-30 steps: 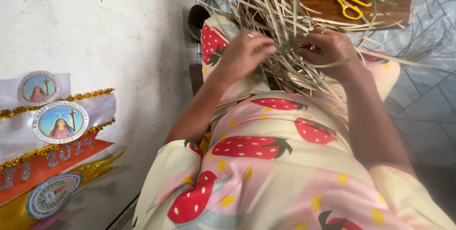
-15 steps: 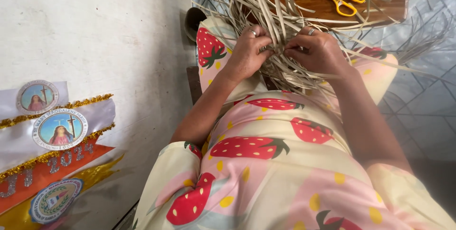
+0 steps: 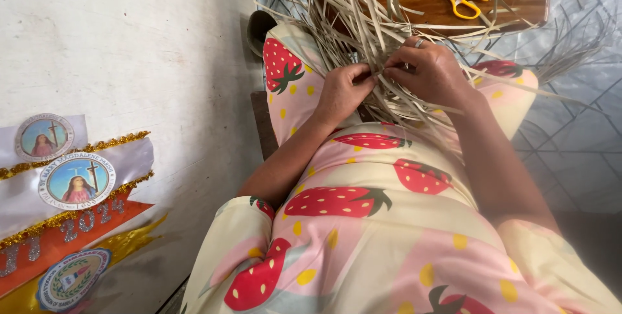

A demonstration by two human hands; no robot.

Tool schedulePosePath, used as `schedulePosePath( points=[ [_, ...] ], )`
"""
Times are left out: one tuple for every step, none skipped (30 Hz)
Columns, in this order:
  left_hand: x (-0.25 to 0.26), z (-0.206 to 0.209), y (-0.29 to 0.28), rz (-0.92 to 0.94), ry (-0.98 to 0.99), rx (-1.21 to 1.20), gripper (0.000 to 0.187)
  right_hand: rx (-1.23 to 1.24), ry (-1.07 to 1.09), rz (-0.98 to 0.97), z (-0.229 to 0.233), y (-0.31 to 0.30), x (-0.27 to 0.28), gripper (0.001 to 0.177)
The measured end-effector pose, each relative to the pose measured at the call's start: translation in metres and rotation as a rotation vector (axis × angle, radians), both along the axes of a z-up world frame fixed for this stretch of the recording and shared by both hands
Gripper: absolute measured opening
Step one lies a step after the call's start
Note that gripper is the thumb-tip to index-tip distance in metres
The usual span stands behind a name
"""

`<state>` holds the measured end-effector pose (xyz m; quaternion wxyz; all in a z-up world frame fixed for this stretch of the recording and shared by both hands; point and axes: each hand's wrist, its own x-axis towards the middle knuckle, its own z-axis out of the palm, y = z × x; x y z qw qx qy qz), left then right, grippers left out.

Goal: Weaving dried plant fibers by hand to create a craft item

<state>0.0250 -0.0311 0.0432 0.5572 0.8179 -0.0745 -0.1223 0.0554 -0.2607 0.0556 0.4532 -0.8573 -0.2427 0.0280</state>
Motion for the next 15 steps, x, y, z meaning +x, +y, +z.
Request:
schedulePosePath(
  points=[
    [0.000,-0.002,-0.001,0.027,0.021,-0.020,0.018,-0.027,-0.009,0.022,0.007,-0.002,0.001,0.012],
    [-0.001,-0.003,-0.001,0.054,0.044,-0.041,0.016,-0.055,-0.015,0.045,0.014,-0.004,0.002,0.010],
    [-0.002,-0.001,-0.002,0.054,0.045,-0.042,0.016,-0.056,-0.015,0.044,0.020,-0.010,0.005,0.010],
    [-0.003,0.002,-0.003,0.082,0.019,-0.037,0.009,-0.148,0.030,0.014,0.025,-0.017,0.009,0.010],
    [-0.003,0.005,-0.003,0.111,-0.007,-0.033,0.013,-0.239,0.074,-0.017,0.030,-0.023,0.012,0.012],
    [-0.005,0.002,-0.002,0.111,-0.007,-0.033,0.013,-0.239,0.075,-0.017,0.025,-0.035,0.017,0.012],
    [-0.006,-0.001,-0.001,0.133,0.007,-0.050,0.011,-0.269,-0.065,-0.051,0.020,-0.048,0.021,0.007],
    [-0.007,-0.004,-0.001,0.154,0.021,-0.068,0.011,-0.297,-0.206,-0.084,0.015,-0.062,0.025,0.006],
    [-0.008,-0.005,0.000,0.151,0.021,-0.069,0.011,-0.298,-0.205,-0.086,0.003,-0.075,0.026,0.006],
    [-0.008,-0.006,0.000,0.151,0.018,-0.074,0.010,-0.457,-0.298,-0.205,-0.008,-0.088,0.028,0.004],
    [-0.009,-0.007,0.001,0.150,0.015,-0.079,0.011,-0.614,-0.391,-0.325,-0.019,-0.100,0.030,0.004],
    [-0.009,-0.008,0.000,0.152,0.015,-0.080,0.011,-0.615,-0.391,-0.324,-0.024,-0.104,0.029,0.004],
    [-0.010,-0.008,-0.001,0.143,0.015,-0.089,0.010,-0.620,-0.388,-0.365,-0.028,-0.107,0.028,0.007],
    [-0.009,-0.009,-0.002,0.135,0.014,-0.097,0.009,-0.624,-0.385,-0.407,-0.033,-0.110,0.027,0.015],
    [-0.008,-0.012,-0.002,0.136,0.012,-0.098,0.009,-0.624,-0.387,-0.406,-0.019,-0.093,0.022,0.015]
  ],
)
